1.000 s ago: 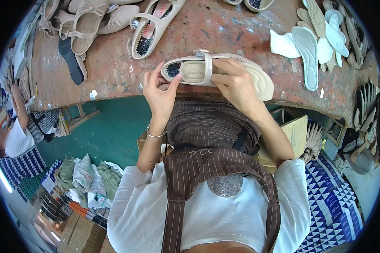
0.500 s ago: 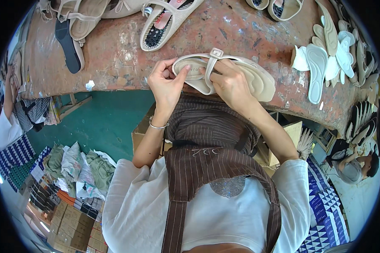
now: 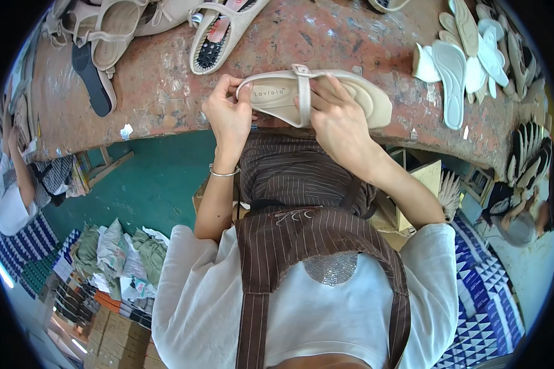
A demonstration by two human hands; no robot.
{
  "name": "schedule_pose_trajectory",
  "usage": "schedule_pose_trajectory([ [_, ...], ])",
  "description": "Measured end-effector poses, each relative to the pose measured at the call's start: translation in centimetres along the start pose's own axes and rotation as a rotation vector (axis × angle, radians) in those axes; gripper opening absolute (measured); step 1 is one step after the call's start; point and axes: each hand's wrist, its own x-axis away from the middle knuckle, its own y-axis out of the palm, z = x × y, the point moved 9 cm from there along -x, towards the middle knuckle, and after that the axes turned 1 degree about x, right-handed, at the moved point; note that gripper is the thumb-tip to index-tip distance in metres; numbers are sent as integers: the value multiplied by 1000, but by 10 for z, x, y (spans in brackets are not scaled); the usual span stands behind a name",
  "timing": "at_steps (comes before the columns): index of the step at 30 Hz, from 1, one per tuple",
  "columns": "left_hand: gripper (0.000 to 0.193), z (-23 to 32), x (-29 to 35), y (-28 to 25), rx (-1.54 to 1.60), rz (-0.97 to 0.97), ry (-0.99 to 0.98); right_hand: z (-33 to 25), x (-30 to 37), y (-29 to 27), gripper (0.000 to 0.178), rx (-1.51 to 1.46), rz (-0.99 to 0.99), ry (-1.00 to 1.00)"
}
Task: Inserting soft insoles into finished flat shoes at a production workbench.
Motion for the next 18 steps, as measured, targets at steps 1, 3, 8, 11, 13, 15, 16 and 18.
schedule_pose_trajectory([
  [1,7,4,2,-1,-20,-4,16,-1,5,-4,23,4,26,-36],
  [3,6,3,10,3,25,-36,-56,24,6,-6,19,-122,55,106],
  [8,17,30,69,57,-354,-369,91,108,15,-66,18,105,685,547],
  [11,25,57,100,78,-593,-330,317,145,6,-30,49,-906,463,666],
  [13,23,82,116,86,-581,-289,564,122,16,-43,23,-499,339,585],
  [15,34,92,128,101,-541,-338,733,76,37,-57,17,-412,448,388],
  [16,52,86,132,112,-625,-434,755,53,44,-51,22,-210,341,333],
  [18,57,71,133,129,-763,-527,738,30,47,-37,34,-151,263,342],
])
